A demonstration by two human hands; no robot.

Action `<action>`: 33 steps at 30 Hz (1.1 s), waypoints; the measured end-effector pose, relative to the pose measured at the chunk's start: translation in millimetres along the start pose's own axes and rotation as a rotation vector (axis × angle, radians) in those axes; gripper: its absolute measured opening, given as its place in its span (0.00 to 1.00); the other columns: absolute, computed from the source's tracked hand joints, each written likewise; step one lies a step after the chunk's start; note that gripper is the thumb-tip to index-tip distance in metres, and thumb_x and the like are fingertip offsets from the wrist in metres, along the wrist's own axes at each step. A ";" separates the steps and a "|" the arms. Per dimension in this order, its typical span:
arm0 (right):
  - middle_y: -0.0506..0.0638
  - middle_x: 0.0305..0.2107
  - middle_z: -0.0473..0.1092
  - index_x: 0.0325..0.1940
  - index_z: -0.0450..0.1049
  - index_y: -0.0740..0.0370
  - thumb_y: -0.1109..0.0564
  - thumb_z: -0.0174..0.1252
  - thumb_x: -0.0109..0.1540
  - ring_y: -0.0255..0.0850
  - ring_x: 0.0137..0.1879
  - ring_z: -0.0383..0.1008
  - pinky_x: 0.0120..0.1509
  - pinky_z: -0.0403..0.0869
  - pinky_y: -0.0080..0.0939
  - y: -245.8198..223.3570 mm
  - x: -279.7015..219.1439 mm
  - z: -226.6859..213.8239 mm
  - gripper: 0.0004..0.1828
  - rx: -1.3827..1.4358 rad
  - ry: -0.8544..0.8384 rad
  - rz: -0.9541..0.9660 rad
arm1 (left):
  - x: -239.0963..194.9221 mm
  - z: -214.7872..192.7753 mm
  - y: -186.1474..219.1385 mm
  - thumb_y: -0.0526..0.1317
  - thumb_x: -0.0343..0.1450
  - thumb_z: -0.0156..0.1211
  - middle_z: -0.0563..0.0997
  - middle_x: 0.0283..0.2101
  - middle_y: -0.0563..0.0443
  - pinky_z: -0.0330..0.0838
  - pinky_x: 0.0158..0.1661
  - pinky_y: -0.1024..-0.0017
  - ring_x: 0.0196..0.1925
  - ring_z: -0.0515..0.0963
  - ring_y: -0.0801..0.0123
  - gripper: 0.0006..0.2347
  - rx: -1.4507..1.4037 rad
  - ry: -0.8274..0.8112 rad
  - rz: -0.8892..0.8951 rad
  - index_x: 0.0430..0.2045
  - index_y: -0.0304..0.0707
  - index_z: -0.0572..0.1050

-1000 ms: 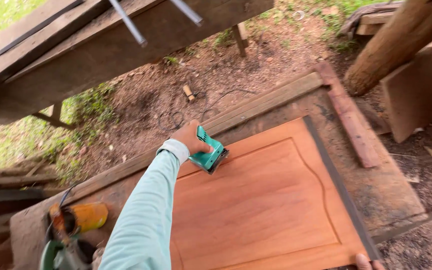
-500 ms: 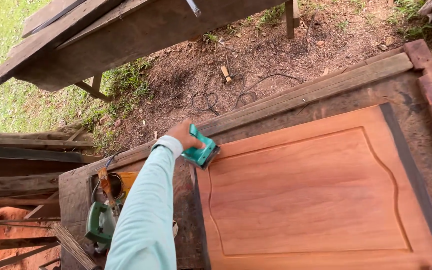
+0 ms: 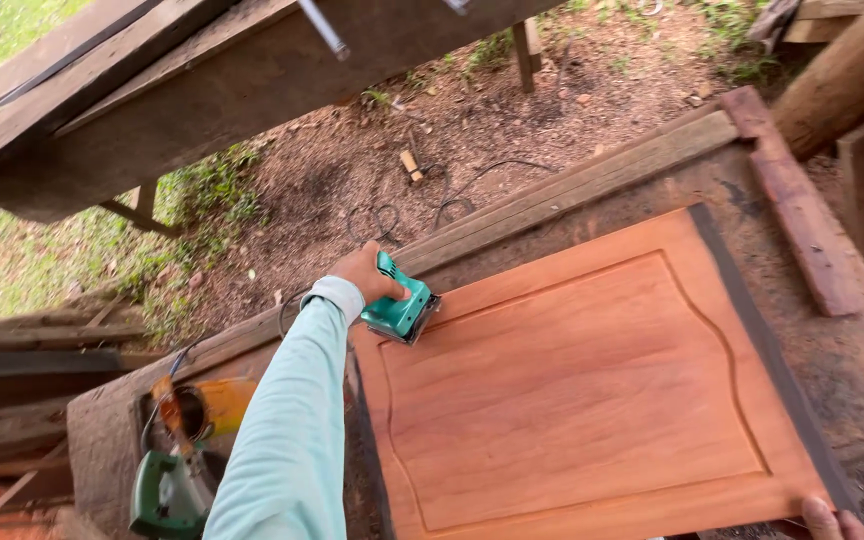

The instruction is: The person uses a green electric sander to smooth the surface of a rectangular wooden board with a raised border design. The person moves the sander across the board's surface and edges, occasionally adjusting the power cord.

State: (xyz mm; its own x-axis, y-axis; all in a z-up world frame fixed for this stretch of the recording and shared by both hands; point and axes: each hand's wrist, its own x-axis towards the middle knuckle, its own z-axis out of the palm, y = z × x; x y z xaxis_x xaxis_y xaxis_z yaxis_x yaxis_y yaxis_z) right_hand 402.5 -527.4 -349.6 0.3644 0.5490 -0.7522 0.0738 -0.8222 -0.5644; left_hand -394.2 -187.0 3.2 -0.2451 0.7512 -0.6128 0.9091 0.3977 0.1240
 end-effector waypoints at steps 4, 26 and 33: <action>0.67 0.35 0.77 0.56 0.75 0.75 0.45 0.60 0.72 0.53 0.40 0.79 0.44 0.76 0.54 -22.6 -50.8 41.8 0.26 0.044 0.121 -0.013 | 20.5 5.4 73.1 0.56 0.50 0.79 0.80 0.52 0.35 0.74 0.54 0.56 0.56 0.79 0.45 0.40 -0.026 -0.031 0.052 0.53 0.37 0.69; 0.59 0.38 0.79 0.61 0.74 0.70 0.48 0.66 0.57 0.45 0.42 0.80 0.47 0.77 0.49 -64.3 -88.2 83.5 0.32 0.400 -0.015 0.079 | 67.5 41.2 462.5 0.53 0.48 0.78 0.77 0.59 0.35 0.71 0.61 0.61 0.61 0.77 0.47 0.41 -0.052 -0.009 0.263 0.57 0.34 0.71; 0.64 0.37 0.78 0.61 0.75 0.67 0.47 0.63 0.62 0.50 0.42 0.80 0.43 0.78 0.54 -77.2 -90.0 70.7 0.28 0.304 -0.075 0.192 | 62.7 33.7 395.5 0.54 0.48 0.80 0.76 0.59 0.34 0.69 0.61 0.60 0.61 0.77 0.47 0.44 -0.031 -0.017 0.226 0.58 0.33 0.68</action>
State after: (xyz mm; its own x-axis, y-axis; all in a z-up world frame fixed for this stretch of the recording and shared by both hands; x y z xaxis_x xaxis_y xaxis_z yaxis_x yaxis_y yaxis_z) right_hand 298.4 -502.7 -262.3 0.2753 0.4076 -0.8707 -0.2728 -0.8353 -0.4773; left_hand -38.6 -0.3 -12.5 -0.0302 0.8142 -0.5798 0.9295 0.2362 0.2833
